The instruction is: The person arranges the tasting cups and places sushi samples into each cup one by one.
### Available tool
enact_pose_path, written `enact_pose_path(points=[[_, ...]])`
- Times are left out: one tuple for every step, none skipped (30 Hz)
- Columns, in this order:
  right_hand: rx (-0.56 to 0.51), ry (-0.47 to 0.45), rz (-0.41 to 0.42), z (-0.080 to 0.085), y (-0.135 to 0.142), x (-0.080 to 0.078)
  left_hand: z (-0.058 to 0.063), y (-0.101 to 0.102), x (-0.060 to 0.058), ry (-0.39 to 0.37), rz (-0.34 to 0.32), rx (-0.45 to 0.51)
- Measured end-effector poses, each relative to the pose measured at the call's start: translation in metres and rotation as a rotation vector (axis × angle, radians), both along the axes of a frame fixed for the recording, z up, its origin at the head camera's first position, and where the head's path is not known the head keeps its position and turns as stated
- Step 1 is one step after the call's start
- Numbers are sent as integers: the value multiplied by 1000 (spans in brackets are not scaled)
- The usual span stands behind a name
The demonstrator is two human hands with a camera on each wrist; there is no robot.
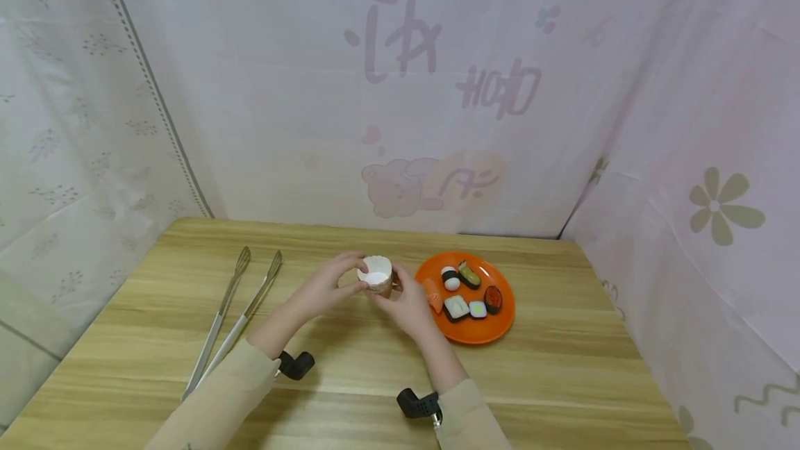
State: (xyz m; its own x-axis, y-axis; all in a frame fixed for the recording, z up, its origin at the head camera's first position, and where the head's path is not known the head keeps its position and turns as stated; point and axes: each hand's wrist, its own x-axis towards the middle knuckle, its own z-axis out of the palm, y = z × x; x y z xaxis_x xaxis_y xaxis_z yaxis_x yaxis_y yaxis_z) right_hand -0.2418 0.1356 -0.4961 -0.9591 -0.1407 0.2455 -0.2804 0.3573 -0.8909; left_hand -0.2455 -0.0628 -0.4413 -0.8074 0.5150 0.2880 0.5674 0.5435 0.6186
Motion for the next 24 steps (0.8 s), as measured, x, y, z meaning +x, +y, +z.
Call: enact_pose_path(points=[[-3,-2,4,0,0,0,1,0,1,10,1,-9],[-5,-2,5,-1,0,1,2,-1,1,19,2,-15],[-3,-4,2,-1,0,2,2,-1,2,27,1,-19],[-1,-7,0,-2,0,2,3,-1,2,36,0,-26],[0,-10,-4,-2,0,3,3,-2,2,45,-3,-34],[4,-14,-10,-3,-1,4,3,-2,3,54,-8,-42],[6,-20,-13,-3,-1,5,3,-2,3,62,-12,-48],[10,-25,-14,-4,-1,7,2,-3,3,73,-18,-54],[12,-32,-16,-5,-1,8,2,-3,3,83,-23,-61],[7,-41,-14,-6,-1,9,1,-3,4,93,-27,-69],[4,-48,-15,-7,-2,10,0,-3,4,101,-33,-71],[7,-50,-16,-8,-2,11,0,-4,4,108,-34,-72],[6,-53,-17,-9,-2,11,-1,-4,5,112,-32,-72],[5,-52,-19,-10,-3,12,-1,-4,5,115,-33,-72],[3,-54,-26,-10,-3,13,-2,-5,6,115,-33,-73],[1,-50,-27,-11,-3,13,-3,-5,6,116,-35,-74],[4,-49,-28,-7,-4,16,-3,-6,6,116,-36,-75],[9,-50,-27,-2,-6,20,-4,-6,7,117,-39,-77],[9,-54,-24,2,-7,23,-4,-7,7,117,-42,-80],[7,-53,-18,7,-8,26,-4,-7,7,119,-46,-83],[7,-51,-12,11,-9,30,-4,-7,8,118,-49,-87],[6,-52,-8,15,-9,33,-4,-7,8,118,-54,-88],[4,-54,-5,20,-10,36,-4,-7,9,119,-56,-93],[2,-47,-4,20,-11,37,-4,-7,9,118,-59,-100]])
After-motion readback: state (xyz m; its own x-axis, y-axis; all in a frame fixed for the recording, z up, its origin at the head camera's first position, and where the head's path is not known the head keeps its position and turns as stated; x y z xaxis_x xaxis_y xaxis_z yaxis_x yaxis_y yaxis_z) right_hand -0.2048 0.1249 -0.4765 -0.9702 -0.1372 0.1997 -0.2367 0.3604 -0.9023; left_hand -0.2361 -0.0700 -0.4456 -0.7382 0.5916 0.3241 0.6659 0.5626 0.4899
